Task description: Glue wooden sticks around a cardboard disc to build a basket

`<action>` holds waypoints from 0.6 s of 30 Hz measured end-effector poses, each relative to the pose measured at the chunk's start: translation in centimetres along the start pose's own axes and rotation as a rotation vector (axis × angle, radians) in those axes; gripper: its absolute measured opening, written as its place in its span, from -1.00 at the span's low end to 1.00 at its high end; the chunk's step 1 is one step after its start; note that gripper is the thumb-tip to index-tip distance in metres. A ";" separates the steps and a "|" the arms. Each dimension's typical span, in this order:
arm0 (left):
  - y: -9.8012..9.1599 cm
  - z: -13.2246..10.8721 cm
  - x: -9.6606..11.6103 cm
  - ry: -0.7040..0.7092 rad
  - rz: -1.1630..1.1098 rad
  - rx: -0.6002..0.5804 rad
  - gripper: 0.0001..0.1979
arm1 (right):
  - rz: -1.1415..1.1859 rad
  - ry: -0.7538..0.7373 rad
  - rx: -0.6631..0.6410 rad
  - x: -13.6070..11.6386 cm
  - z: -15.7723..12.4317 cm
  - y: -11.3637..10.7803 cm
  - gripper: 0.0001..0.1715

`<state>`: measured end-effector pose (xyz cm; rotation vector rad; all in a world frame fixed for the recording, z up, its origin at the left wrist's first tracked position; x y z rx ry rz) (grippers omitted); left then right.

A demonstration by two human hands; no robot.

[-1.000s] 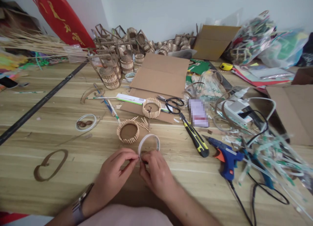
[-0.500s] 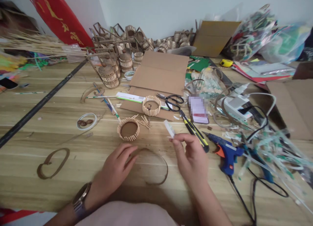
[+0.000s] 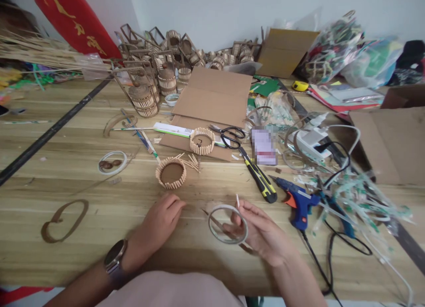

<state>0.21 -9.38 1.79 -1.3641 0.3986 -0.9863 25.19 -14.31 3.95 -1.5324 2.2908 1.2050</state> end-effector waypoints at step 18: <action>-1.0 0.2 1.1 -0.048 -0.015 0.110 -0.77 | -0.007 -0.038 -0.035 0.4 -0.5 1.8 -0.69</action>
Point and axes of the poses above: each hand's wrist, its own z-axis towards the middle knuckle, its own y-axis out of the palm, x = y × z, the point moved 1 cm from there along z, towards the middle knuckle, and after that the axes turned 13 degrees about y, right-handed, at the moved point
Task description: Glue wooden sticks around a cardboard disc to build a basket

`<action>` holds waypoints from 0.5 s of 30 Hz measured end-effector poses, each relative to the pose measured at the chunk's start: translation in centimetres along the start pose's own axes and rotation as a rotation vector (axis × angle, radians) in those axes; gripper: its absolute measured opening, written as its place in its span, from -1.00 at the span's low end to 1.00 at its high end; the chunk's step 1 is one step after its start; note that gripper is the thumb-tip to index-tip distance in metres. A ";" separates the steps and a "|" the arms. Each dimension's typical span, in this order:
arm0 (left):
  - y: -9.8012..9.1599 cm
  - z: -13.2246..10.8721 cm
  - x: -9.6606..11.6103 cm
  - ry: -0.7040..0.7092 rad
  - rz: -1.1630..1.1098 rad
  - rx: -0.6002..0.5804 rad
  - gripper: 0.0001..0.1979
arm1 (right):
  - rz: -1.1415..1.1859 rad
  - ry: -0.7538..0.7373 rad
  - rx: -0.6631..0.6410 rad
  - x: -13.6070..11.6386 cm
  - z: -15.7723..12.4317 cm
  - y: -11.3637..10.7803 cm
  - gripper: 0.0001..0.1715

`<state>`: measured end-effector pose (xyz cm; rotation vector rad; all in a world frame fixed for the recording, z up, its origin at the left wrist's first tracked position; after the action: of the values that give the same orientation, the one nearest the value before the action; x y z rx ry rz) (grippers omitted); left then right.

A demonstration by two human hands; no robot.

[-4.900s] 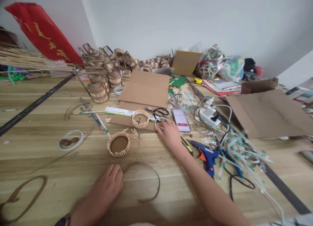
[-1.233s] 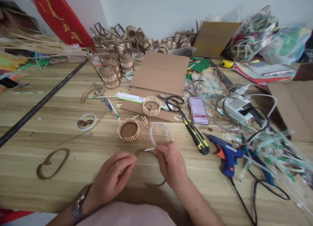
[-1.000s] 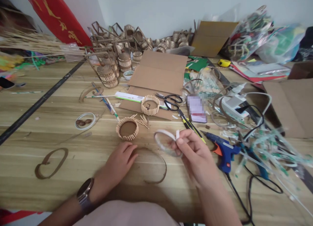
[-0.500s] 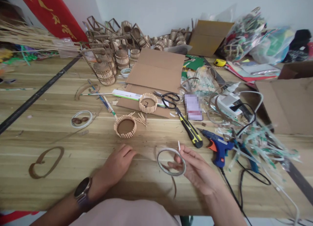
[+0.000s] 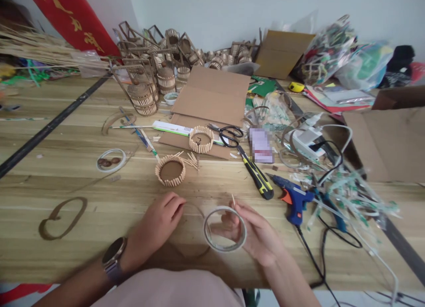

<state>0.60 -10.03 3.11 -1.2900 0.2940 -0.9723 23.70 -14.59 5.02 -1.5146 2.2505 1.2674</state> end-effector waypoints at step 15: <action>0.0 0.5 0.5 0.023 -0.019 0.035 -0.79 | 0.304 -0.367 0.023 1.8 2.5 2.1 -0.59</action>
<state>1.24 -10.10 3.40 -1.2523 0.2817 -1.0050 20.37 -13.79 3.63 -0.8614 2.2863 1.4496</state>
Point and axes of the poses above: each hand's wrist, its own z-axis towards the middle knuckle, its own y-axis out of the palm, x = y × z, the point moved 1 cm from there along z, towards the middle knuckle, and after that the axes turned 13 degrees about y, right-handed, at the moved point
